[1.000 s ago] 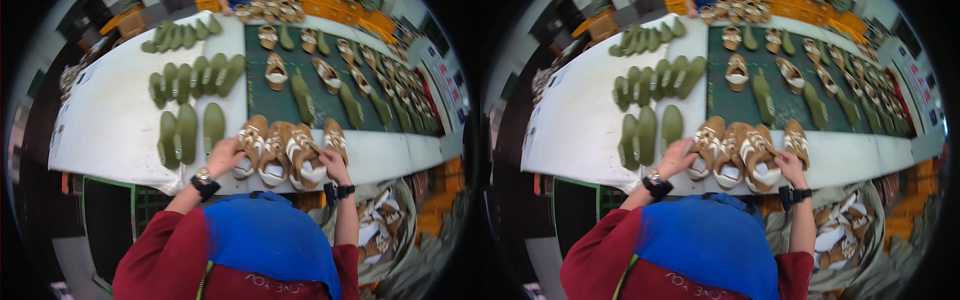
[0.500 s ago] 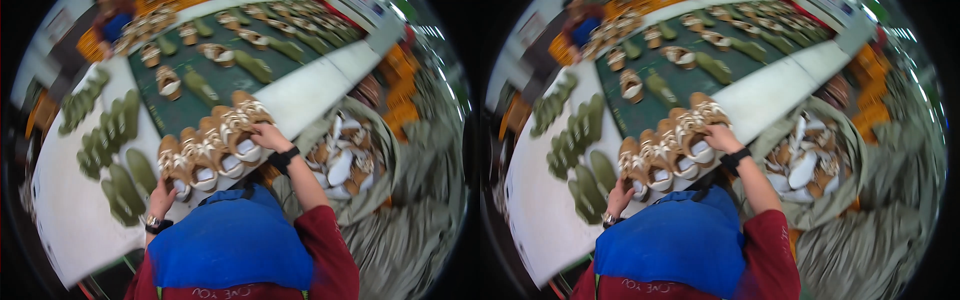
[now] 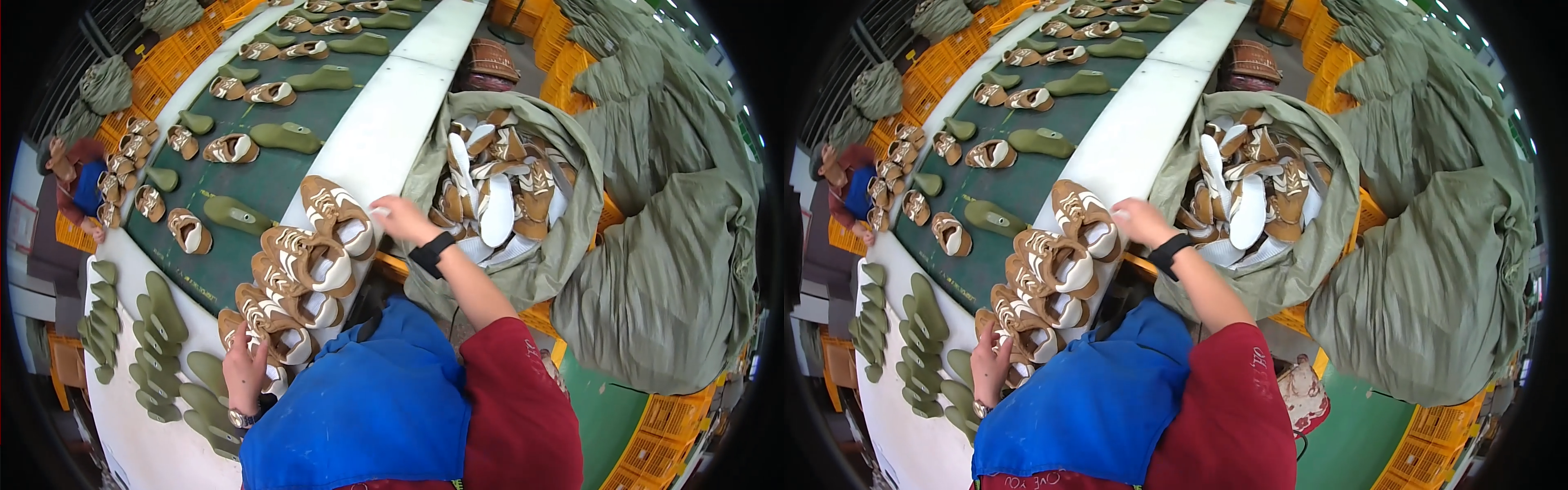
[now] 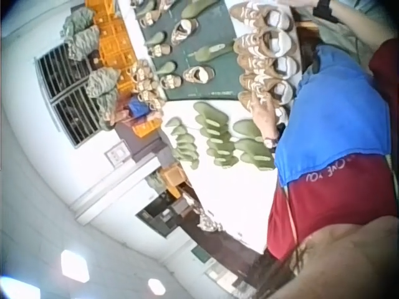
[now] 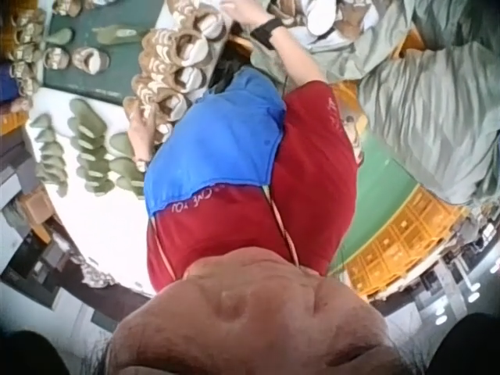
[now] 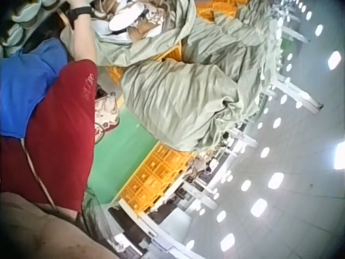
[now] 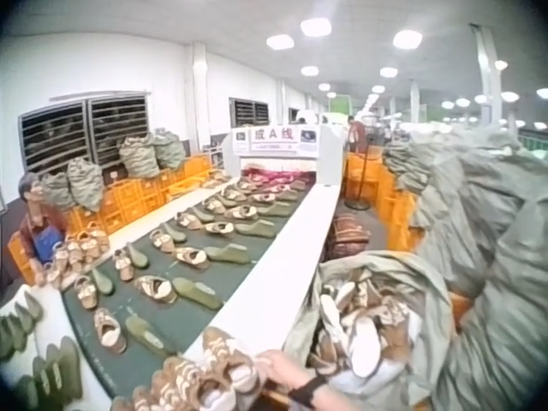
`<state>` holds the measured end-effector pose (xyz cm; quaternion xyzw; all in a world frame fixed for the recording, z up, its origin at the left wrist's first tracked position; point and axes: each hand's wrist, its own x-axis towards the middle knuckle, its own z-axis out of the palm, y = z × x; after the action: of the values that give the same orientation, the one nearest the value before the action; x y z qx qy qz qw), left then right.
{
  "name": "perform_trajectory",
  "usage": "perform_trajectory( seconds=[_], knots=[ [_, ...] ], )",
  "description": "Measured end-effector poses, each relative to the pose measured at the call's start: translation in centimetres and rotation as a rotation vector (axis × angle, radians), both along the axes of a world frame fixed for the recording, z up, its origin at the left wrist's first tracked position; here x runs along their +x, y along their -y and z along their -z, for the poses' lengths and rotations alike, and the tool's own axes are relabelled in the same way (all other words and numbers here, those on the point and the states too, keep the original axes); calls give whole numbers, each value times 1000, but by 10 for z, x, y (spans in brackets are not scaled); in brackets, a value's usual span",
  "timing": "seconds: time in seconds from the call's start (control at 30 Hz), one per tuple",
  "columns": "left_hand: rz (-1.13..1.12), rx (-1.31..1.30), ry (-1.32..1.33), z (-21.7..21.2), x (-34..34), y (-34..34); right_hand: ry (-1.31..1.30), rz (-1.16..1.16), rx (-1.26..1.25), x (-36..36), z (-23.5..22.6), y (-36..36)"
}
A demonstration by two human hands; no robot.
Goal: The recorder is matching finished shoe uppers with green plastic shoe lasts and placing them onto a production line conveyor.
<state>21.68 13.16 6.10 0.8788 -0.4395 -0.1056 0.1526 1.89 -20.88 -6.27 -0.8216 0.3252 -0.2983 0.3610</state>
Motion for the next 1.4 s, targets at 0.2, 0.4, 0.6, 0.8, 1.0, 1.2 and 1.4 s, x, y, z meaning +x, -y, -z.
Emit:
perform_trajectory(
  seconds=[0.2,0.4,0.6,0.8,1.0,1.2,1.4],
  knots=[
    [51,25,-53,-17,-18,35,-730,529,180,-139,59,75],
    [113,24,-5,-20,-32,62,-916,541,276,-159,78,103],
    [56,97,-53,-29,-54,88,-898,554,288,-133,116,141],
    [32,134,-52,-26,-58,93,-453,709,306,-153,103,161],
    [13,96,-87,-15,-56,87,581,330,1000,-158,9,143],
    [107,66,-87,-16,-54,102,687,-218,1321,-98,-7,121],
    [87,17,-78,-20,-62,93,-234,-288,656,-19,40,96]
  ],
)
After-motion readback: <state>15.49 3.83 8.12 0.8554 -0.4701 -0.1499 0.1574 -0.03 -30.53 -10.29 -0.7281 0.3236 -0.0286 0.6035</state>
